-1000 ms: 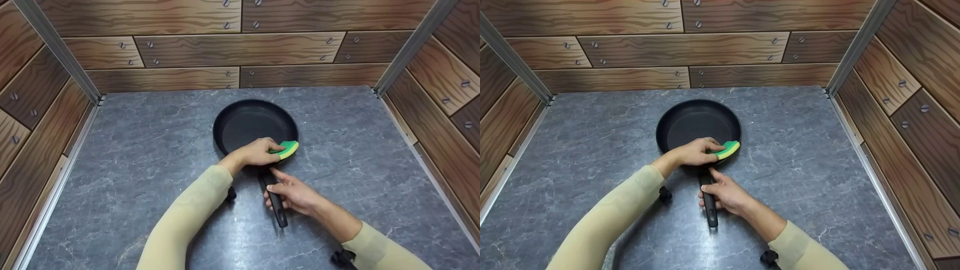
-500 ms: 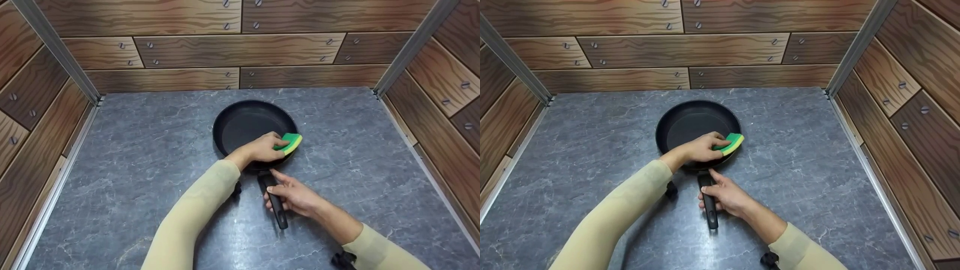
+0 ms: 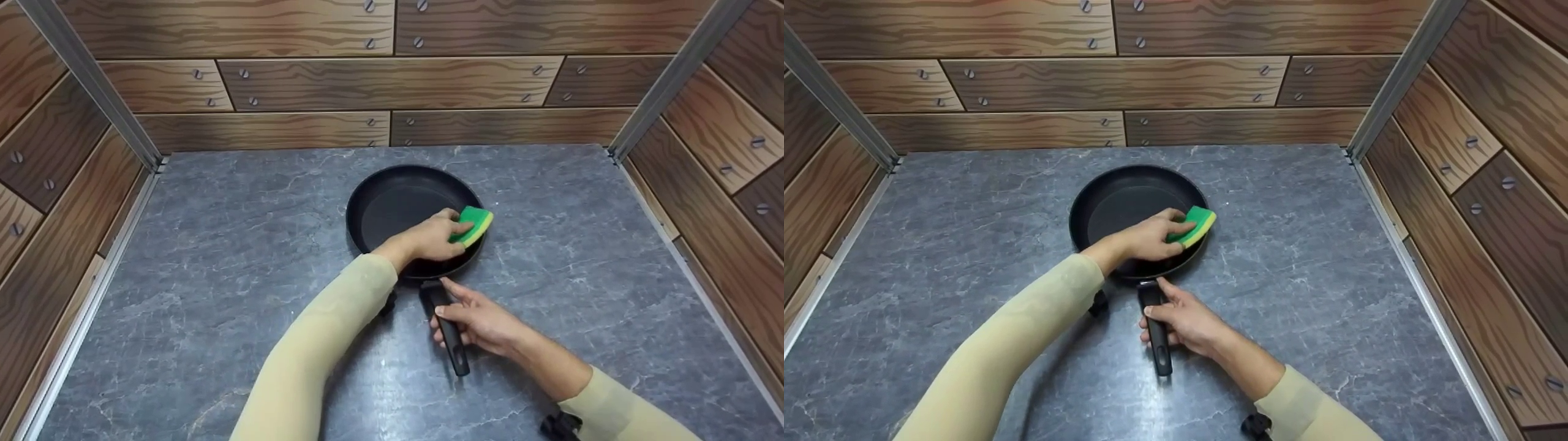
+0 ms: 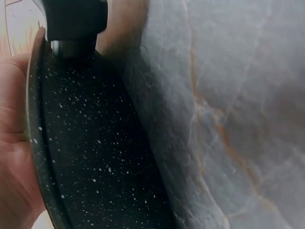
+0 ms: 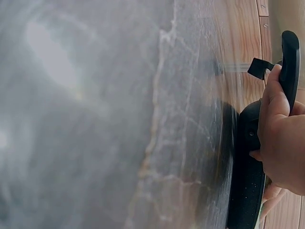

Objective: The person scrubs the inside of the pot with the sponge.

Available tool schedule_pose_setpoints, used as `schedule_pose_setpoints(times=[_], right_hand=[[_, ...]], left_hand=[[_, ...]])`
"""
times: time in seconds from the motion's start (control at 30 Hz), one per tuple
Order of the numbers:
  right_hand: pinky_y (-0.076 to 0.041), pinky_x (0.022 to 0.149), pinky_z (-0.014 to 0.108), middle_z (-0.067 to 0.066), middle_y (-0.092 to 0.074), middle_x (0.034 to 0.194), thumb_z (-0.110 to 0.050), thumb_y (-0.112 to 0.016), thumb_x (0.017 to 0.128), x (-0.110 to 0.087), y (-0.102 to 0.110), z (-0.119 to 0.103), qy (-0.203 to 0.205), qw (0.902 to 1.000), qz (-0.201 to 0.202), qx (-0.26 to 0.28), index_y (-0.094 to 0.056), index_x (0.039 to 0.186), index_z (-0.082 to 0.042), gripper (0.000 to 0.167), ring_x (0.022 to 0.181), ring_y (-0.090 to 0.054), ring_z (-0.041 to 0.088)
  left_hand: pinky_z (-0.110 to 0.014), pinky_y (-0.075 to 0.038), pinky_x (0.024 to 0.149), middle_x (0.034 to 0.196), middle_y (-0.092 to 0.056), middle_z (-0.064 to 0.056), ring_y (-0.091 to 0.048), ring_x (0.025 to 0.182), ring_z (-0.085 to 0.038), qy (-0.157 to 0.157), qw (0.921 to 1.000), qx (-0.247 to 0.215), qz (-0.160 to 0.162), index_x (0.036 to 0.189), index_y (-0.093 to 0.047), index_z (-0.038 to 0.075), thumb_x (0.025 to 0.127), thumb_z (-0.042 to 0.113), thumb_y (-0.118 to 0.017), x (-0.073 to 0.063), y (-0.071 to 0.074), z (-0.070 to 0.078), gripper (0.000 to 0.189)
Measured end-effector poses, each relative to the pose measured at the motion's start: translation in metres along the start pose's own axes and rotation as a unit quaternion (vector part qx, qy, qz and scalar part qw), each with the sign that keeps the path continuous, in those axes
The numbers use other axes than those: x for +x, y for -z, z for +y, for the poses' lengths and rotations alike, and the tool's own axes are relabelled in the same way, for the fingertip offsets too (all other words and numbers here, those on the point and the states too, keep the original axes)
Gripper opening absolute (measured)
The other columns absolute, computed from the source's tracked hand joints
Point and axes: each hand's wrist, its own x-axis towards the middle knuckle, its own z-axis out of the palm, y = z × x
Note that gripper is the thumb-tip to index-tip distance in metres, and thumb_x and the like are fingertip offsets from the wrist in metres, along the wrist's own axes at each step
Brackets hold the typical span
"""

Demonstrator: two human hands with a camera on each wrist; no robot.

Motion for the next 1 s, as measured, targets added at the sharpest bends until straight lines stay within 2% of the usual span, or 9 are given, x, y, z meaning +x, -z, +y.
schedule_pose_setpoints(times=[0.2, 0.4, 0.57, 0.67, 0.77, 0.9, 1.0], right_hand=[[-0.064, 0.075, 0.038, 0.011, -0.073, 0.098, -0.011, -0.059, 0.108, 0.0, 0.0, -0.001, 0.0, 1.0, 0.005, 0.003, 0.01, 0.17, -0.01, 0.093, 0.08, -0.075, 0.018], [-0.064, 0.075, 0.038, 0.012, -0.073, 0.098, -0.01, -0.059, 0.108, -0.001, -0.001, 0.0, 0.0, 1.0, 0.006, 0.005, 0.01, 0.17, -0.01, 0.093, 0.081, -0.075, 0.019], [-0.064, 0.075, 0.037, 0.011, -0.073, 0.099, -0.01, -0.058, 0.108, -0.002, 0.0, 0.001, 0.002, 1.0, 0.001, 0.002, 0.009, 0.17, -0.01, 0.092, 0.081, -0.075, 0.019], [-0.064, 0.075, 0.037, 0.011, -0.073, 0.099, -0.011, -0.059, 0.108, -0.002, 0.001, 0.001, 0.004, 1.0, 0.0, -0.001, 0.009, 0.17, -0.01, 0.092, 0.082, -0.075, 0.018], [-0.064, 0.076, 0.038, 0.011, -0.073, 0.099, -0.011, -0.06, 0.107, -0.001, 0.001, 0.0, 0.003, 1.0, 0.003, 0.0, 0.008, 0.171, -0.01, 0.093, 0.082, -0.075, 0.019], [-0.064, 0.076, 0.038, 0.012, -0.073, 0.099, -0.011, -0.06, 0.107, -0.001, 0.002, 0.001, 0.002, 1.0, 0.004, -0.002, 0.007, 0.171, -0.01, 0.093, 0.081, -0.075, 0.019], [-0.064, 0.076, 0.039, 0.012, -0.073, 0.099, -0.011, -0.061, 0.107, -0.002, 0.002, 0.001, 0.0, 1.0, 0.005, -0.003, 0.007, 0.171, -0.01, 0.093, 0.082, -0.075, 0.02]], left_hand=[[-0.043, -0.035, 0.12, 0.167, -0.031, -0.015, -0.035, 0.15, -0.03, 0.029, 0.9991, 0.029, -0.005, 0.168, -0.031, 0.031, 0.108, 0.04, -0.052, 0.005, 0.003, -0.001, 0.064], [-0.044, -0.037, 0.109, 0.148, -0.044, -0.014, -0.043, 0.123, -0.027, 0.041, 0.9968, 0.068, 0.006, 0.168, -0.029, 0.038, 0.11, 0.047, -0.051, 0.007, 0.002, -0.006, 0.062], [-0.043, -0.036, 0.105, 0.135, -0.049, -0.013, -0.045, 0.115, -0.026, 0.039, 0.9933, 0.109, 0.0, 0.168, -0.03, 0.039, 0.11, 0.046, -0.052, 0.01, 0.006, -0.007, 0.062], [-0.044, -0.036, 0.106, 0.134, -0.049, -0.014, -0.046, 0.118, -0.027, 0.04, 0.9873, 0.153, -0.009, 0.168, -0.029, 0.04, 0.11, 0.043, -0.053, 0.013, 0.009, -0.007, 0.062], [-0.046, -0.034, 0.113, 0.141, -0.046, -0.016, -0.046, 0.127, -0.029, 0.041, 0.9788, 0.201, -0.012, 0.168, -0.028, 0.042, 0.11, 0.039, -0.055, 0.015, 0.013, -0.008, 0.064], [-0.049, -0.032, 0.118, 0.152, -0.041, -0.019, -0.042, 0.14, -0.034, 0.03, 0.9638, 0.265, -0.009, 0.168, -0.027, 0.043, 0.11, 0.035, -0.056, 0.017, 0.017, -0.011, 0.065], [-0.05, -0.031, 0.119, 0.158, -0.037, -0.021, -0.039, 0.144, -0.036, 0.019, 0.9505, 0.31, -0.005, 0.169, -0.027, 0.043, 0.112, 0.033, -0.053, 0.019, 0.02, -0.012, 0.063]])
